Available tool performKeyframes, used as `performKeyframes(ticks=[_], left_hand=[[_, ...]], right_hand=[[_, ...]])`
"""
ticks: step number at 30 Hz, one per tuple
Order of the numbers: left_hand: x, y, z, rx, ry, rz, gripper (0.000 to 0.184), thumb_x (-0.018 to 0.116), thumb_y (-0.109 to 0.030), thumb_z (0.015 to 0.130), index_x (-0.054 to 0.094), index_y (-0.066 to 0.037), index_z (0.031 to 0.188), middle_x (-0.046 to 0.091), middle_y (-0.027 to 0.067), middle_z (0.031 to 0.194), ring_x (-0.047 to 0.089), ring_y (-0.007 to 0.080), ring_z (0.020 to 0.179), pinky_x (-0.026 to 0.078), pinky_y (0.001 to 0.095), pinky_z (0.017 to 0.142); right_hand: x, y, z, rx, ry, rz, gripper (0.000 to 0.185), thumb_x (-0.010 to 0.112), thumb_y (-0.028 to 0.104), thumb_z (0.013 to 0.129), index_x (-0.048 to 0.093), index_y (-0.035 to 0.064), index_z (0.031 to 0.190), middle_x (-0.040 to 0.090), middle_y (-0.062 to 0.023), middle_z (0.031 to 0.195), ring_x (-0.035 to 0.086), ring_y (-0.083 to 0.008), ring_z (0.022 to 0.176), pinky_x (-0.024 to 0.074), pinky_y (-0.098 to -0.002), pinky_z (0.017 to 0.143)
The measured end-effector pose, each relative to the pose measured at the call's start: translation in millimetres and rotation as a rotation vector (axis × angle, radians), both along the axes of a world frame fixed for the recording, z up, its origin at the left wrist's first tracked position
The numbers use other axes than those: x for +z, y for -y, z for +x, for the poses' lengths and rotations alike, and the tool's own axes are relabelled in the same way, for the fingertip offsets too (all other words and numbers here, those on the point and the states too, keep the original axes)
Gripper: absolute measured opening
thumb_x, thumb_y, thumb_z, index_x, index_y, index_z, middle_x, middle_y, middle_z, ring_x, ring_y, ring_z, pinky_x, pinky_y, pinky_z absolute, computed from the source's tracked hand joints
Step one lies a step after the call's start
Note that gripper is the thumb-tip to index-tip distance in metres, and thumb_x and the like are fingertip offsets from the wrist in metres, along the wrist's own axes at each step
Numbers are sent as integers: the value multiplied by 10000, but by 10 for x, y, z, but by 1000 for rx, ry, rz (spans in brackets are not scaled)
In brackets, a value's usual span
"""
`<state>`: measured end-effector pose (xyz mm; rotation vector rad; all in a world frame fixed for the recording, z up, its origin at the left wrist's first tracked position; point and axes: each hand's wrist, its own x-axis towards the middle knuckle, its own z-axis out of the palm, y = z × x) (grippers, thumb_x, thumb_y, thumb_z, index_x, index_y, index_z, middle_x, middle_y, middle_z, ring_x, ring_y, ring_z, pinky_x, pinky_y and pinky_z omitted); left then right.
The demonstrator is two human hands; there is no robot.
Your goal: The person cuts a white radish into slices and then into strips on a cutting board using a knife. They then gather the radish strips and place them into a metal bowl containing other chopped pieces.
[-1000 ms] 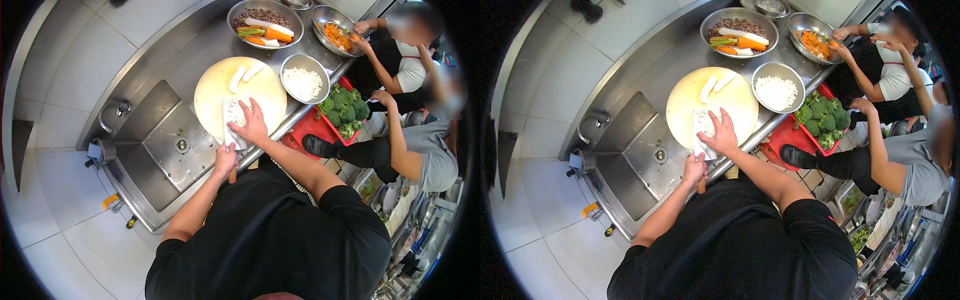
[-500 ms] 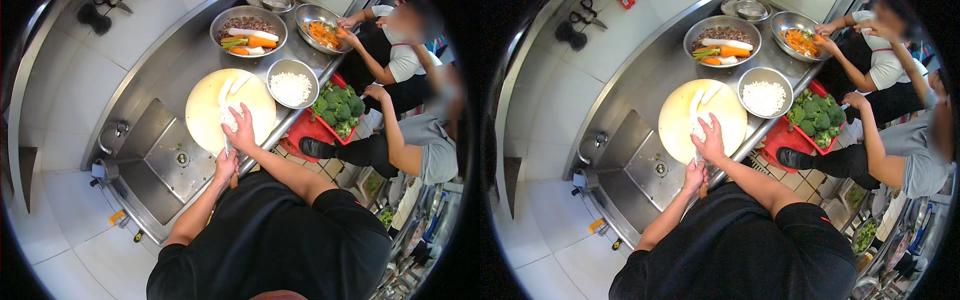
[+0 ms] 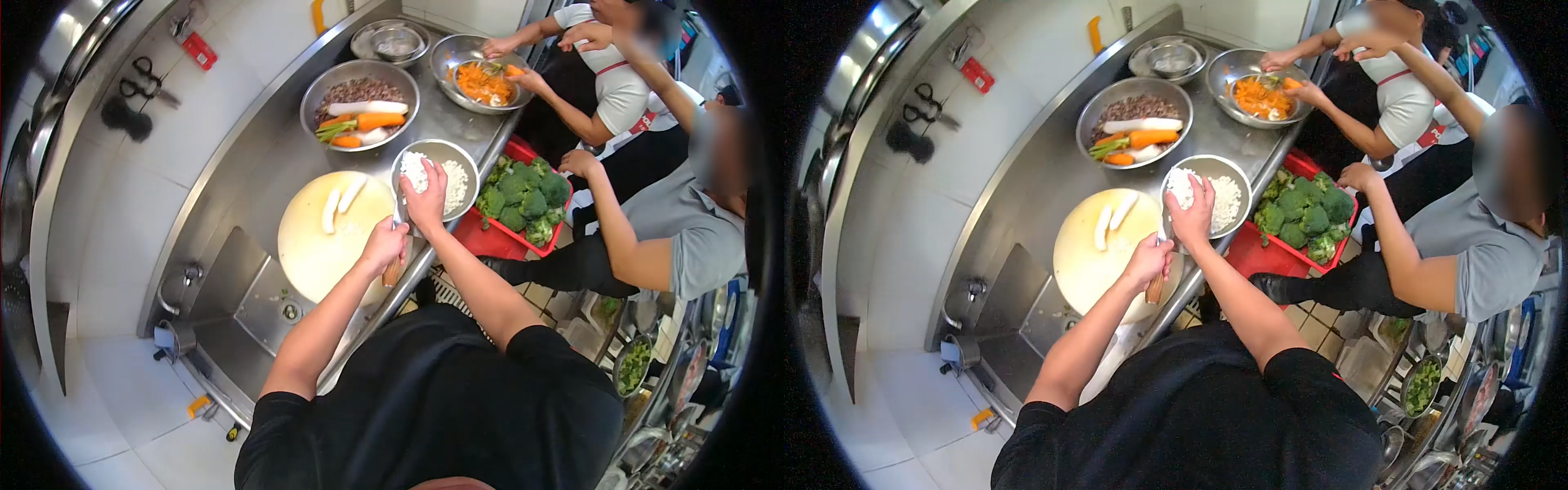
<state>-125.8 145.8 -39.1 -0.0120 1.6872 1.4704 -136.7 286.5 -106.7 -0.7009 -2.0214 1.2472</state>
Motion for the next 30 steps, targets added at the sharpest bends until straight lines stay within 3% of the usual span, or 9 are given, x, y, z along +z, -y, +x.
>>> performKeyframes(ticks=[4, 8, 11, 13, 15, 21, 23, 28, 30], left_hand=[[-353, -466, -311, 42, 144, -29, 109, 584, -48, 984, 492, -66, 1039, 529, 32, 695, 524, 142, 496, 480, 329, 398], [-453, -558, -429, -76, 193, -29, 155, 593, -39, 973, 467, -72, 1057, 527, 25, 704, 522, 128, 500, 480, 316, 405], [-221, -445, -407, -125, 218, -70, 152, 593, -45, 979, 471, -83, 1059, 515, 13, 708, 510, 116, 498, 480, 310, 413], [-96, -290, -322, -152, 218, -87, 145, 590, -47, 984, 473, -89, 1059, 504, 5, 708, 500, 107, 495, 479, 307, 416], [57, -53, -207, -129, 223, -78, 116, 591, -62, 986, 503, -69, 1060, 499, 2, 683, 508, 115, 492, 467, 305, 413], [261, 860, 219, 37, 326, 6, 134, 554, -199, 1090, 532, -140, 1208, 489, -27, 699, 466, 88, 483, 449, 276, 427], [141, 1104, 315, 96, 341, 42, 133, 538, -232, 1107, 530, -154, 1214, 486, -27, 692, 459, 88, 480, 446, 279, 426], [182, 957, 309, 48, 251, 64, 117, 547, -236, 1101, 518, -137, 1158, 478, -29, 683, 456, 94, 480, 446, 284, 432], [254, 843, 267, 3, 195, 61, 134, 551, -247, 1099, 509, -126, 1138, 479, -30, 689, 457, 94, 487, 445, 286, 435]], right_hand=[[-383, -364, -59, 21, 114, 56, 893, 799, 480, 859, 432, 17, 1528, 352, -340, 1546, 299, -523, 1471, 257, -582, 1226], [-512, -523, -63, 53, 231, 273, 855, 771, 535, 854, 495, 37, 1491, 325, -343, 1568, 262, -556, 1474, 237, -626, 1219], [-598, -741, -192, 76, 230, 345, 782, 764, 503, 867, 545, 34, 1453, 353, -329, 1553, 289, -532, 1463, 258, -624, 1206], [-567, -873, -290, 49, 251, 306, 683, 746, 447, 883, 584, 47, 1413, 476, -247, 1429, 401, -431, 1379, 340, -591, 1146], [-548, -971, -361, 36, 355, 330, 619, 753, 418, 886, 617, 64, 1376, 536, -204, 1328, 467, -406, 1296, 380, -554, 1099], [-542, -983, -371, 18, 298, 371, 409, 704, 342, 942, 669, 97, 1268, 571, -156, 1307, 482, -365, 1293, 379, -543, 1077], [-346, -884, -350, -4, 206, 340, 334, 703, 298, 938, 693, 99, 1207, 604, -163, 1238, 502, -367, 1252, 385, -529, 1073], [508, -188, -149, 508, -119, 488, 376, 722, 245, 910, 658, 45, 1223, 625, -200, 1218, 563, -396, 1163, 414, -519, 1047], [367, -227, -167, 441, -6, 530, 414, 719, 222, 905, 630, 36, 1264, 617, -214, 1242, 556, -409, 1184, 417, -530, 1041]])
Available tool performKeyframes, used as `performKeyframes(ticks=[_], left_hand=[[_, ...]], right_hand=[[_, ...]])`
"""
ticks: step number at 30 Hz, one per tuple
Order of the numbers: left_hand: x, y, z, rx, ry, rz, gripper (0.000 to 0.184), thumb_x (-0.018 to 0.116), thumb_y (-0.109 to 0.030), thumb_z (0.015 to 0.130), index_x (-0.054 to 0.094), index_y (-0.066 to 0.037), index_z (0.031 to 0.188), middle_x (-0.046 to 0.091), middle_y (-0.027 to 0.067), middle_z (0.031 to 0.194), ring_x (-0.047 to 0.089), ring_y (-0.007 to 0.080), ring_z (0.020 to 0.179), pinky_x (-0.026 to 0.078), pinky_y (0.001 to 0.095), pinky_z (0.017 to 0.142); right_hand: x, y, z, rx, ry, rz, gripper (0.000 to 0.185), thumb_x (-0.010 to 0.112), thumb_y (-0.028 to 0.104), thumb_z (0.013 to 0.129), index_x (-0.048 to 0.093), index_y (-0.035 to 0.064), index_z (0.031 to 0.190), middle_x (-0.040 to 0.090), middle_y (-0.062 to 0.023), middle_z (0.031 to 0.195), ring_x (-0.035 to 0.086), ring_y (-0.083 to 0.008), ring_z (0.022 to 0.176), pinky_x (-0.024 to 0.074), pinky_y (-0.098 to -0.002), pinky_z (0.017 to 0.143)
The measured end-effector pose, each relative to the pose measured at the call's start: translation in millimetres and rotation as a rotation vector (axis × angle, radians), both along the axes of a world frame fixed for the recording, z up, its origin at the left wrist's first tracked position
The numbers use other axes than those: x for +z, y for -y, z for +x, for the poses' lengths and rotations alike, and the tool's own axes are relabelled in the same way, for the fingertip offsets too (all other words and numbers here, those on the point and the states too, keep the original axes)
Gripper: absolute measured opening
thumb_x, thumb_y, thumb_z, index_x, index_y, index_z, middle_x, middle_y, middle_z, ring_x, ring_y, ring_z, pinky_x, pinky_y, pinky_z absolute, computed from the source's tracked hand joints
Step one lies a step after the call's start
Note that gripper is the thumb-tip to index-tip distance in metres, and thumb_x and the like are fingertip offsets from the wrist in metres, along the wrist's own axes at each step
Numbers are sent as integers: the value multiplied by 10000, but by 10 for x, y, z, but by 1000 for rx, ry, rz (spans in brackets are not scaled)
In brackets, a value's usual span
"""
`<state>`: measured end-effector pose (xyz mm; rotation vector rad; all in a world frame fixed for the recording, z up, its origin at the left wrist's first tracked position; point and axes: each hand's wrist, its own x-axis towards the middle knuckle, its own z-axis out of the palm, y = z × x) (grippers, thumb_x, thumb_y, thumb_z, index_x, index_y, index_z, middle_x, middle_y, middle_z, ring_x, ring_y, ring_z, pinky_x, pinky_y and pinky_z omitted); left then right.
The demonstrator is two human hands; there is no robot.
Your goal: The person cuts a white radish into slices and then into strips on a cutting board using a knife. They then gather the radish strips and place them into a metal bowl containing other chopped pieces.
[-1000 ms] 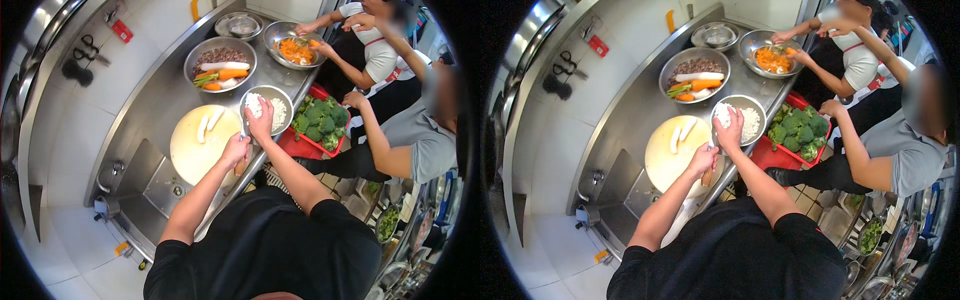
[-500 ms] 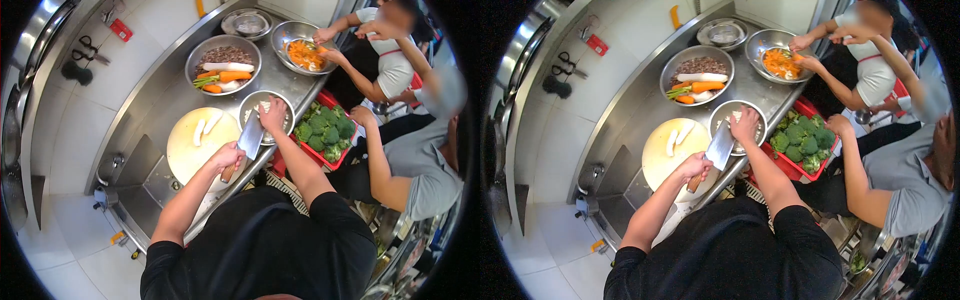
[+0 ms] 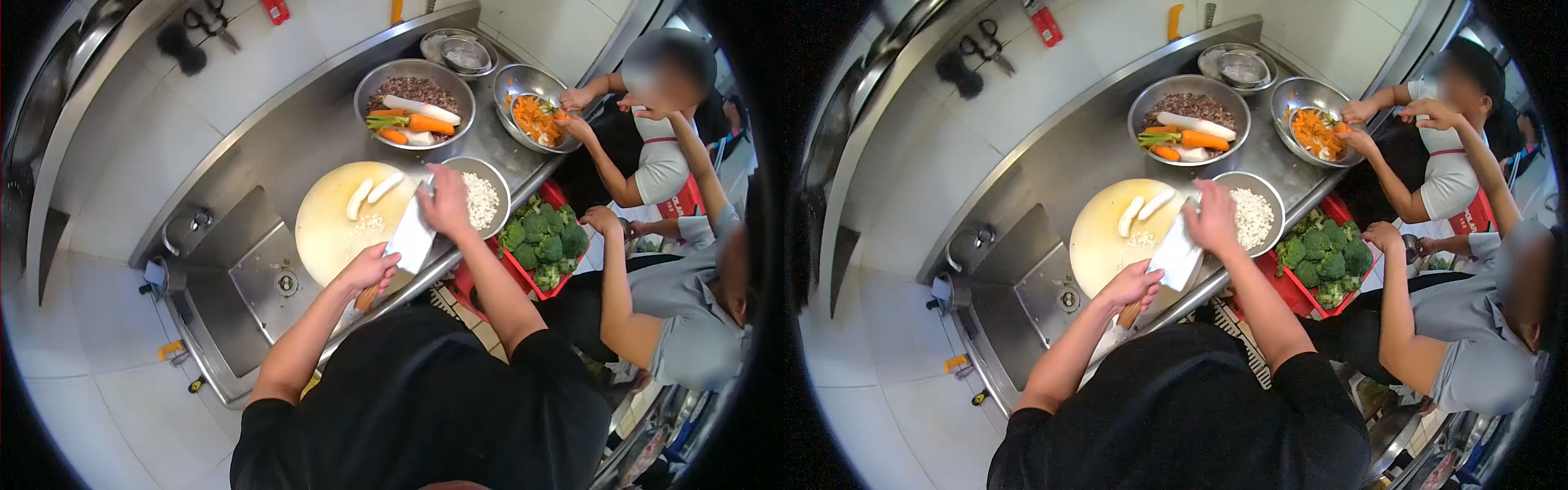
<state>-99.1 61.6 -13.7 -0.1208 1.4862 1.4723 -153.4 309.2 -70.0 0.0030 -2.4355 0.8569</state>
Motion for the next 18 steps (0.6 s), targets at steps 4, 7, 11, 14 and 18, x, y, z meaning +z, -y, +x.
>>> performKeyframes(ticks=[4, 7, 11, 14, 18], left_hand=[[7, 267, 89, 31, 2, 29, 158, 552, -270, 1100, 513, -128, 1158, 488, -29, 707, 464, 92, 492, 445, 288, 435], [-196, 885, 311, 181, 24, 79, 156, 558, -288, 1099, 514, -150, 1156, 493, -24, 697, 474, 95, 491, 441, 293, 429], [-656, 1735, 634, 463, 47, -1, 146, 555, -316, 1100, 498, -185, 1131, 501, -10, 666, 468, 106, 468, 433, 300, 413], [-874, 2177, 810, 623, 35, -50, 150, 548, -327, 1102, 487, -190, 1113, 500, -10, 652, 466, 110, 456, 432, 302, 406], [-1023, 2431, 754, 571, -159, -201, 164, 551, -339, 1097, 528, -177, 1080, 512, -16, 644, 484, 106, 454, 452, 309, 408]], right_hand=[[-419, -503, 28, -351, 34, 178, 465, 712, 140, 890, 577, -10, 1309, 605, -227, 1282, 569, -441, 1181, 434, -551, 1041], [-476, -346, 213, 33, -49, 45, 416, 701, 128, 898, 593, -13, 1275, 611, -236, 1259, 585, -440, 1164, 458, -513, 1040], [-557, 607, 500, 295, 457, 258, 907, 628, 553, 971, 349, -83, 1556, 324, -315, 1631, 242, -471, 1550, 195, -521, 1290], [-765, 1181, 460, 170, 489, 248, 1065, 620, 640, 944, 232, -116, 1586, 203, -323, 1674, 138, -470, 1580, 138, -517, 1303], [-831, 1506, 258, 303, 487, 132, 968, 606, 605, 972, 271, -59, 1591, 280, -287, 1662, 184, -441, 1579, 144, -506, 1306]])
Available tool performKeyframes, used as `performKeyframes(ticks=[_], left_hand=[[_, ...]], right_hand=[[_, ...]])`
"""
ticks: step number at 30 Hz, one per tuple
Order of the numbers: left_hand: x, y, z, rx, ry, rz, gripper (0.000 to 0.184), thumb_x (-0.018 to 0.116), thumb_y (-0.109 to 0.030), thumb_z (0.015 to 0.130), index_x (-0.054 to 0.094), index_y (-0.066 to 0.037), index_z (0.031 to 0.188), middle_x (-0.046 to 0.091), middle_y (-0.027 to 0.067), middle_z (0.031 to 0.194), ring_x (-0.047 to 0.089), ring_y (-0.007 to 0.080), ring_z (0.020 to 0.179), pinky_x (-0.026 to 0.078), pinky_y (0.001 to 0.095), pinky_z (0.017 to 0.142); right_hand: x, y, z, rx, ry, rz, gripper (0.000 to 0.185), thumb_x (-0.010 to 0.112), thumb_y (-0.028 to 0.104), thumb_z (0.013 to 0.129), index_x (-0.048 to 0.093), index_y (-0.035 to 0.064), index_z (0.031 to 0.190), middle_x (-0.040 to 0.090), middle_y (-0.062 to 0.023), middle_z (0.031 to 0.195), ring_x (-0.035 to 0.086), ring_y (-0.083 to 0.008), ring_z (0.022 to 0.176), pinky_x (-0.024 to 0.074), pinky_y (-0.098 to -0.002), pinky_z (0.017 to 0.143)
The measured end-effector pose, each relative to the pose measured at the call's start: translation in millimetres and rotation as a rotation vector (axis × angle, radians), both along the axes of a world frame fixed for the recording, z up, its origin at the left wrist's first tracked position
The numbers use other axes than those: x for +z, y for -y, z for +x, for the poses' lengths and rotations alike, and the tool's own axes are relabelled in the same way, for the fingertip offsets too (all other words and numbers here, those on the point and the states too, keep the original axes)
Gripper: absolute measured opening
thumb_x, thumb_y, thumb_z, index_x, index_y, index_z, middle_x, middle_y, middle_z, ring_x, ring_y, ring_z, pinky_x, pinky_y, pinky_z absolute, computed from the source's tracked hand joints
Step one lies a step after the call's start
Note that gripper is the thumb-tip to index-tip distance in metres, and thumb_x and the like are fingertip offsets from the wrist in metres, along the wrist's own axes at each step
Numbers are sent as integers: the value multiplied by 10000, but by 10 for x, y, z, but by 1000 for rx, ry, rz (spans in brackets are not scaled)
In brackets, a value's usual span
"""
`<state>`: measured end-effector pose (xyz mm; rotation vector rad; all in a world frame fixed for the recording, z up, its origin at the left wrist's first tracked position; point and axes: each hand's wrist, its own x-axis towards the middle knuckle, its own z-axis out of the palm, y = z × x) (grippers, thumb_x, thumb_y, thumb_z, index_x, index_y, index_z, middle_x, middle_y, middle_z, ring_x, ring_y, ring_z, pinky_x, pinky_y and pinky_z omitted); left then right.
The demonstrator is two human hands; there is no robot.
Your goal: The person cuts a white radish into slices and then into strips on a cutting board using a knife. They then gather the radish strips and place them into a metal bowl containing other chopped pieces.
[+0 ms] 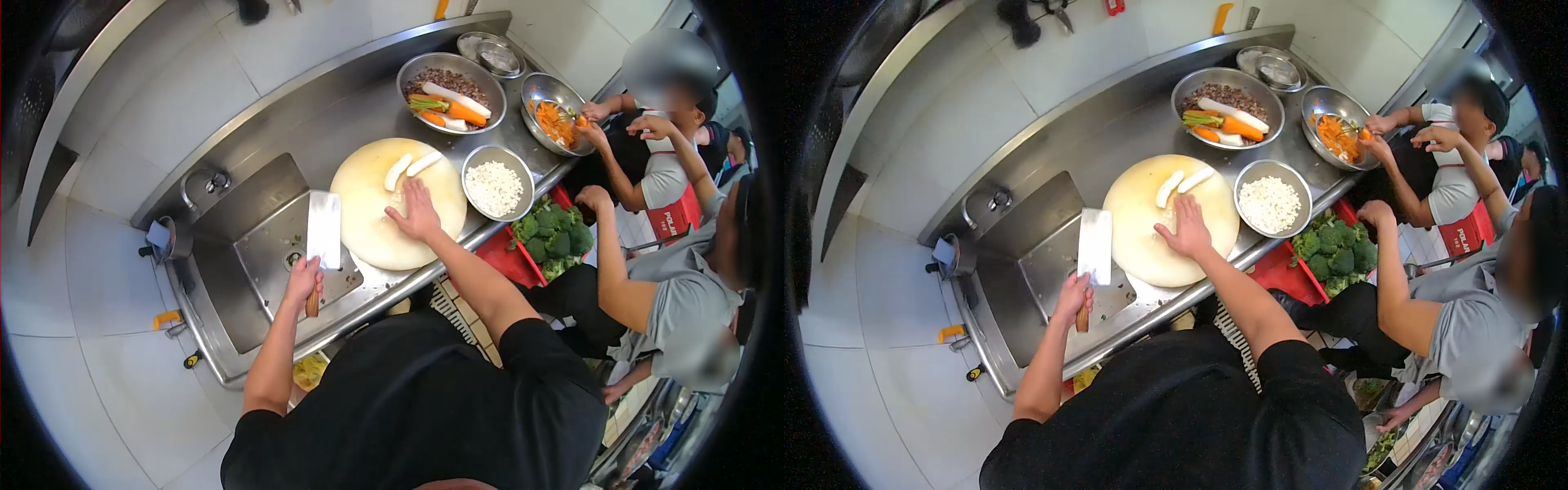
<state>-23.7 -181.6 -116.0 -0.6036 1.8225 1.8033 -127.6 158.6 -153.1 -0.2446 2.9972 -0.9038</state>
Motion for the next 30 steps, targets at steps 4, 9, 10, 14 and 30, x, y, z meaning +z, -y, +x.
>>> performKeyframes(ticks=[4, 9, 10, 14, 30], left_hand=[[176, 22, -399, -346, -472, -847, 181, 567, -261, 1039, 649, -108, 1091, 656, 114, 724, 687, 307, 645, 566, 466, 603], [355, -322, -660, -555, -742, -1157, 347, 570, -238, 989, 661, -164, 1316, 716, 186, 981, 726, 412, 881, 583, 541, 775], [317, -352, -634, -607, -736, -1177, 379, 577, -239, 983, 656, -184, 1350, 709, 187, 999, 723, 413, 866, 584, 538, 766], [325, -566, -222, -754, -691, -1152, 382, 553, -223, 992, 648, -153, 1355, 715, 202, 1013, 726, 410, 903, 590, 537, 773], [-40, -857, 368, -102, 150, -25, 238, 538, -318, 1106, 519, -124, 1242, 500, 21, 627, 461, 145, 442, 430, 335, 399]], right_hand=[[-38, 314, 200, 124, 33, -223, 754, 645, 504, 983, 454, 0, 1511, 466, -262, 1551, 384, -419, 1485, 285, -483, 1258], [124, 343, 610, -77, 14, -588, 579, 668, 387, 996, 565, 43, 1450, 575, -247, 1464, 519, -407, 1391, 380, -445, 1198], [12, 342, 654, -177, -137, -581, 622, 673, 370, 999, 518, 14, 1484, 530, -273, 1499, 486, -422, 1415, 354, -448, 1211], [-168, 138, 935, -319, -199, -328, 804, 631, 437, 1012, 339, -69, 1564, 353, -326, 1607, 320, -459, 1516, 255, -488, 1260], [-17, 591, 591, -177, 56, -172, 887, 542, 536, 1030, 280, -111, 1577, 296, -301, 1656, 194, -421, 1584, 161, -482, 1305]])
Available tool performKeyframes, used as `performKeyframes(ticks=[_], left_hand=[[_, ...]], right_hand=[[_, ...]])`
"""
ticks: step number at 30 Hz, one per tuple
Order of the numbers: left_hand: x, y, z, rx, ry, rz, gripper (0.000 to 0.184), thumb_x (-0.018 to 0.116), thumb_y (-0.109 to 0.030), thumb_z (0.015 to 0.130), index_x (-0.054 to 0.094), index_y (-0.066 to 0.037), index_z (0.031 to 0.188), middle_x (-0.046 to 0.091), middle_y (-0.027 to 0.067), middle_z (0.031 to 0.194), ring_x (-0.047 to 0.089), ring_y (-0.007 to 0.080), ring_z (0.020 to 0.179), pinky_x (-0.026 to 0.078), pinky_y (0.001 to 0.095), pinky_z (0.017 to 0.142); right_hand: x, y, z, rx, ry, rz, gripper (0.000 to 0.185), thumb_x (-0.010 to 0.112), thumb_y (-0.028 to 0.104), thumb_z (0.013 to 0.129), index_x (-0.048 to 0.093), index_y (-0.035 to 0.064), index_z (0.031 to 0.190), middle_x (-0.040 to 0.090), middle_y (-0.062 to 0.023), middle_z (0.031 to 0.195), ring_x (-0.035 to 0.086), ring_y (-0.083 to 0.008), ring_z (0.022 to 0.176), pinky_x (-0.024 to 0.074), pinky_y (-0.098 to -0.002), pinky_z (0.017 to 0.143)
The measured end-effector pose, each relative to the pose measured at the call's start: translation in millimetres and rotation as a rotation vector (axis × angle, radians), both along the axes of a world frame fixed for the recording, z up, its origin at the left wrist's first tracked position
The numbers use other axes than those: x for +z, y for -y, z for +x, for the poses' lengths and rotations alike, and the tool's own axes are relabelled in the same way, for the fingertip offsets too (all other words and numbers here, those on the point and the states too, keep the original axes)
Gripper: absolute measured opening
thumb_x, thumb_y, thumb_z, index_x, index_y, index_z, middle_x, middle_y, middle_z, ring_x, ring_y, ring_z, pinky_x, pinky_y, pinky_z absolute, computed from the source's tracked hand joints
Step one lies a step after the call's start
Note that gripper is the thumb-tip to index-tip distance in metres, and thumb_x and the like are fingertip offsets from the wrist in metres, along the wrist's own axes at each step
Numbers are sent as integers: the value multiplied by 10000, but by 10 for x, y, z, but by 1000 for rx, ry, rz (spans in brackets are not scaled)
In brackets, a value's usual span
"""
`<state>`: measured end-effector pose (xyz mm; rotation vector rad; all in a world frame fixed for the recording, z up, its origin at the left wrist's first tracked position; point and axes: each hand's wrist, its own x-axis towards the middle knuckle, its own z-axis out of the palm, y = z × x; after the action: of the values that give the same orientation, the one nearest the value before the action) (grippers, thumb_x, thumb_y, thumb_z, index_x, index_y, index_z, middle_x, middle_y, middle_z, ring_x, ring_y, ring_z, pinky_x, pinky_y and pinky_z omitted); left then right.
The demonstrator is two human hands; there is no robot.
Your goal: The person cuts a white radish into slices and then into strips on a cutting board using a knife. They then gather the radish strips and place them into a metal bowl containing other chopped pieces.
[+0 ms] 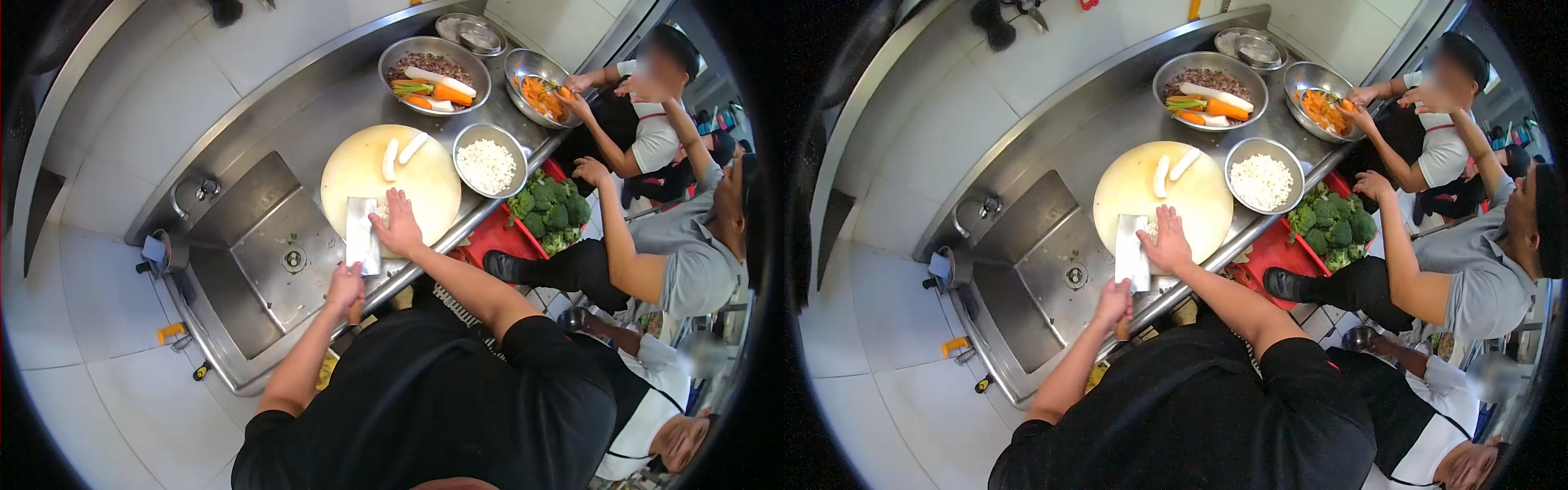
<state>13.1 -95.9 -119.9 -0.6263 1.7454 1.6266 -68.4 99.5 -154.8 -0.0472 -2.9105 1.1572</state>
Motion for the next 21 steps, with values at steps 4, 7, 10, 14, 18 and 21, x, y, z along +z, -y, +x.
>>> performKeyframes(ticks=[4, 7, 10, 14, 18, 21], left_hand=[[-101, -593, 9, -16, -114, 114, 205, 517, -275, 1110, 513, -73, 1143, 483, 35, 586, 462, 154, 414, 417, 335, 363], [-30, -804, -96, -57, -94, 143, 189, 510, -260, 1110, 515, -74, 1139, 485, 34, 588, 467, 150, 409, 419, 329, 360], [133, -934, -255, -131, -80, 178, 176, 514, -252, 1108, 516, -75, 1112, 485, 31, 594, 464, 147, 400, 422, 328, 357], [475, -1479, -576, -274, -115, 182, 144, 525, -230, 1094, 513, -87, 1099, 495, 30, 608, 477, 148, 422, 437, 331, 378], [681, -2070, -906, -433, -270, 155, 119, 534, -184, 1074, 518, -67, 1059, 508, 29, 615, 485, 155, 429, 436, 338, 387], [887, -2297, -1070, -558, -350, 77, 147, 539, -183, 1070, 521, -39, 1046, 516, 34, 620, 492, 154, 436, 438, 335, 400]], right_hand=[[22, -8, 19, -79, -53, -124, 821, 529, 485, 1050, 301, -107, 1572, 331, -302, 1638, 242, -425, 1568, 175, -478, 1302], [21, -67, 16, -217, -148, -337, 704, 519, 411, 1077, 362, -89, 1548, 397, -306, 1597, 317, -448, 1529, 238, -482, 1275], [23, -275, -62, -369, -220, -490, 583, 542, 353, 1084, 462, -57, 1491, 456, -303, 1555, 370, -460, 1496, 285, -482, 1247], [346, -862, -244, -461, -386, -399, 519, 626, 321, 1038, 547, -21, 1421, 529, -270, 1478, 447, -447, 1428, 329, -488, 1215], [688, -1576, -579, -588, -659, -82, 338, 729, 189, 913, 640, 42, 1205, 604, -194, 1200, 556, -391, 1183, 424, -491, 1052], [427, -2137, -841, -701, -665, -89, 151, 698, 161, 919, 635, 64, 1016, 607, -165, 1071, 571, -384, 1068, 432, -498, 960]])
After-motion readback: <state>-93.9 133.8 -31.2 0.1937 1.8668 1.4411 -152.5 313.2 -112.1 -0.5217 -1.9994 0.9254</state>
